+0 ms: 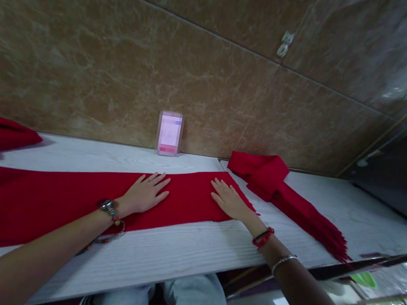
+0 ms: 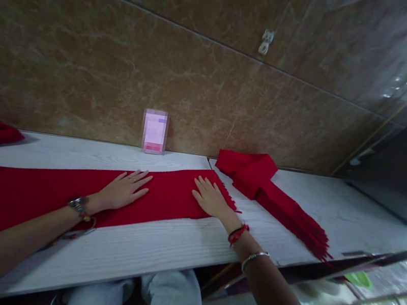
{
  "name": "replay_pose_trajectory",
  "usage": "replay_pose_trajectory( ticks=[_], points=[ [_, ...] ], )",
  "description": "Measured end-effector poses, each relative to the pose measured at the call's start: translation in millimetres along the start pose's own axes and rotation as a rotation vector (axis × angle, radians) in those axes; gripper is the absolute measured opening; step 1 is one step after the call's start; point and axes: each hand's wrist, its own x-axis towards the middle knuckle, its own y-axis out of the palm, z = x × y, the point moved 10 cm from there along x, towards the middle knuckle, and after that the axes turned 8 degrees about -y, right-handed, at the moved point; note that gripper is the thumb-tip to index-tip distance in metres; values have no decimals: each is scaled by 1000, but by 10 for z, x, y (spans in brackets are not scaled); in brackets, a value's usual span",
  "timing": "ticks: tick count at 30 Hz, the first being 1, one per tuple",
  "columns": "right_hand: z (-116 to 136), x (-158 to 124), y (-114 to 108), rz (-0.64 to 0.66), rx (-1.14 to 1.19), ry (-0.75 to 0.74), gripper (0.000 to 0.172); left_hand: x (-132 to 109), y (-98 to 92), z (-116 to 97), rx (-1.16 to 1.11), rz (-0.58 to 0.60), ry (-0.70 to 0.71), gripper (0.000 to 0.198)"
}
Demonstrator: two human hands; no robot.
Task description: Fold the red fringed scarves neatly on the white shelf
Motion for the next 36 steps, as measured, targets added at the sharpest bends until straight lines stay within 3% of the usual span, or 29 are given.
replay_pose_trajectory(
  ticks=[5, 9, 11, 14, 18, 22, 28, 36],
  points=[
    [-485, -148, 60, 13, -47, 113, 54, 8, -1, -4, -7, -18, 14, 53],
    [-502, -96, -67, -37, -79, 153, 52, 5, 5, -9, -15, -41, 25, 53],
    [-272, 12, -187, -109, -52, 100, 52, -2, 1, -9, -22, -51, 30, 53],
    [346, 208, -295, -180, 57, -78, 53, -26, -24, -1, -37, -74, 28, 51],
    [1113, 380, -174, -104, 126, -253, 59, -72, -53, 96, -51, -91, -31, 50],
    [1346, 403, 9, -18, 112, -260, 56, -100, -24, 185, -27, -35, -68, 50],
    [1110, 340, 42, 23, 13, -235, 56, -82, -9, 180, -13, 10, -62, 51],
    [-55, 235, 132, 10, -2, 19, 52, -69, -5, 185, -42, -3, -65, 51]
  ],
)
